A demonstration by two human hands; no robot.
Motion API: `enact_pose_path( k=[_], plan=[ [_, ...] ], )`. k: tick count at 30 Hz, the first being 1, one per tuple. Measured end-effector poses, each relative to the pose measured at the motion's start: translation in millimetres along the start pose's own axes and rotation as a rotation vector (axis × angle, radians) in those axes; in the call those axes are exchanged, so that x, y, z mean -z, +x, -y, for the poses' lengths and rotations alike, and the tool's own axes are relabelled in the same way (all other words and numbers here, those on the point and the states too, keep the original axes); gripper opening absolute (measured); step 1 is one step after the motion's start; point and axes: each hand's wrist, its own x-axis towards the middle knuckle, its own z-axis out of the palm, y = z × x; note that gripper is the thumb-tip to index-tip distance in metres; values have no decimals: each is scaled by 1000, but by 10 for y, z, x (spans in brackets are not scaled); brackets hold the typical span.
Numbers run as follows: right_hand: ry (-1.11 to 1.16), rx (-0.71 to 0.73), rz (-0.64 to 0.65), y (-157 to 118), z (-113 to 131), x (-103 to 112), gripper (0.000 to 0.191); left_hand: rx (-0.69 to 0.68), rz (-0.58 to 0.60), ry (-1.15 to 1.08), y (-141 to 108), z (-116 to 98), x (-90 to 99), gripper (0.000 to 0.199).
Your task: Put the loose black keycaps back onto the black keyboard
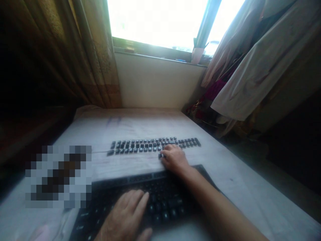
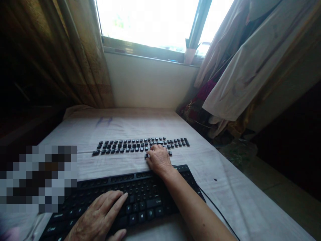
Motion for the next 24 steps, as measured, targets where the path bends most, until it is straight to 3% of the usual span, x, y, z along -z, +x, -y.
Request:
enact_pose_path(
  k=[5,9,13,16,20,24],
  plan=[
    [16,2,-4,47,-20,-79,21,22,35,-16,26,-38,60,50],
    [63,-2,-28,-23,11,7,20,19,26,-17,36,-44,86,48],
    [248,1,-59,-299,73,155,14,18,33,-16,30,-48,79,46],
    [397,30,-10,-585,119,220,12,11,56,-13,31,-51,79,45],
    [530,74,49,-875,184,214,13,18,31,-22,51,-74,96,43],
    [548,104,92,-960,261,167,14,30,19,-59,85,-156,108,37]
  ],
)
